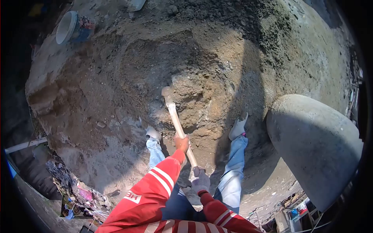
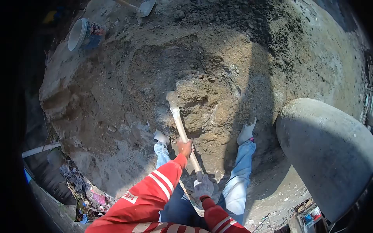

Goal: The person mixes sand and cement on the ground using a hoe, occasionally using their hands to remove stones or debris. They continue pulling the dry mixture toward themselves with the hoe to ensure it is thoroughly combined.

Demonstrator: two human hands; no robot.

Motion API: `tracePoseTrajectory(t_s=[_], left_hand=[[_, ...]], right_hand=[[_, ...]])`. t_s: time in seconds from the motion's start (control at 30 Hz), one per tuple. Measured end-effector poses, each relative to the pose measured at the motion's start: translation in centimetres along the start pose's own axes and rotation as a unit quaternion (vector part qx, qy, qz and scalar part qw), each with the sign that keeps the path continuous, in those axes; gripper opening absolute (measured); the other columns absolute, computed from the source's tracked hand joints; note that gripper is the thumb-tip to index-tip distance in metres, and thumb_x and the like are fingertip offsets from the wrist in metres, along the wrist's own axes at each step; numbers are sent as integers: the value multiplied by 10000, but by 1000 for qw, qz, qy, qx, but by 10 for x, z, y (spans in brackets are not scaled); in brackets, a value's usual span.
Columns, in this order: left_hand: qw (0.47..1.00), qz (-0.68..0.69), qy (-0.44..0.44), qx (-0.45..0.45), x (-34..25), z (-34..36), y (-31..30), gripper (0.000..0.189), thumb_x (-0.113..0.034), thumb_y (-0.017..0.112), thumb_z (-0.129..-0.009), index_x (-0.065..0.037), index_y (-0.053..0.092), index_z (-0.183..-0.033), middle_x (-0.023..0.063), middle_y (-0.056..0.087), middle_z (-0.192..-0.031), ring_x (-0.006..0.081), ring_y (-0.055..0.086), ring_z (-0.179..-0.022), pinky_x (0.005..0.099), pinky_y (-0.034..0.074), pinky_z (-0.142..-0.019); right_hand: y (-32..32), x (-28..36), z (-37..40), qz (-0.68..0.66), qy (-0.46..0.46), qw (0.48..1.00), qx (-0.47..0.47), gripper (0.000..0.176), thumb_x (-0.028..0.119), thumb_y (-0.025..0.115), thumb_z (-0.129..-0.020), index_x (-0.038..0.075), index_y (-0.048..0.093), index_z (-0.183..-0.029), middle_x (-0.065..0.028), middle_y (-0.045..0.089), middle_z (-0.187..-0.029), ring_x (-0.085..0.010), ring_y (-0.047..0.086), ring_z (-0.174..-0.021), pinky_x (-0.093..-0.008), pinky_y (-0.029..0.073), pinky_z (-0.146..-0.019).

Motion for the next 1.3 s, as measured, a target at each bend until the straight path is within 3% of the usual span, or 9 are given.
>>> tracePoseTrajectory(t_s=[0.27,0.3,0.4,0.63,0.87,1.0,1.1,1.2,1.3], left_hand=[[995,-80,12,61,98,123,-31,178,-83,670,-771,-41,538,-882,36,553,-624,138,520,-469,307,432,-411],[997,22,-73,6,42,137,-38,155,-84,676,-776,-48,546,-852,25,556,-659,124,519,-495,296,438,-442],[989,27,144,25,-109,94,-33,204,-98,710,-788,-17,553,-890,40,568,-713,144,540,-542,307,436,-494],[904,37,415,-93,-389,-3,38,680,-155,629,-864,116,258,-1366,217,629,-894,276,645,-664,373,519,-591],[964,-216,149,-42,-214,-51,184,537,-103,648,-786,11,373,-1233,322,596,-1085,426,621,-1024,472,491,-899],[989,-82,119,-15,-169,20,219,660,-74,647,-763,93,303,-1300,339,599,-1078,464,607,-1016,454,489,-877],[987,-87,137,-21,-142,28,233,539,-74,646,-775,38,379,-1229,250,641,-922,390,664,-820,442,541,-738],[958,170,-80,215,-124,54,274,275,-26,605,-820,-59,446,-1043,46,520,-674,135,525,-507,299,493,-457],[954,168,-117,220,-72,107,278,174,-73,616,-783,-33,554,-940,55,532,-657,150,527,-470,289,464,-431]], right_hand=[[58,-116,80,-1,144,990,-13,338,234,653,-726,75,651,-1025,-199,668,-865,-382,656,-864,-459,524,-764],[48,-94,66,13,96,994,-48,383,268,672,-728,68,643,-1053,-196,666,-827,-386,662,-815,-461,531,-724],[-6,31,12,-43,-189,971,-137,296,265,673,-780,67,598,-987,-180,657,-765,-392,647,-700,-464,514,-621],[-186,279,-123,-141,-375,904,-152,185,175,588,-820,34,562,-937,-220,620,-861,-434,601,-845,-465,488,-741],[-190,121,-163,-24,-156,987,-37,476,346,633,-751,-43,620,-1026,-274,629,-1040,-417,611,-979,-446,492,-863],[-241,45,-141,52,-236,970,-26,430,359,642,-763,-21,597,-960,-237,625,-925,-402,601,-906,-454,479,-815],[-256,-13,-95,-25,-268,961,-59,388,328,717,-744,-4,604,-910,-228,620,-869,-407,602,-850,-454,485,-779],[-238,-88,-54,-50,-170,982,-61,358,283,755,-707,7,575,-849,-212,612,-768,-408,605,-762,-442,495,-691],[-238,-135,-27,-89,-102,984,-112,227,173,713,-744,39,570,-859,-188,635,-758,-394,632,-729,-416,513,-655]])
Point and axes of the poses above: each hand's wrist, its own z-axis away from the middle knuckle, its own y-axis out of the palm, x = y × z, the point moved 10 cm from there along -z, towards the middle knuckle
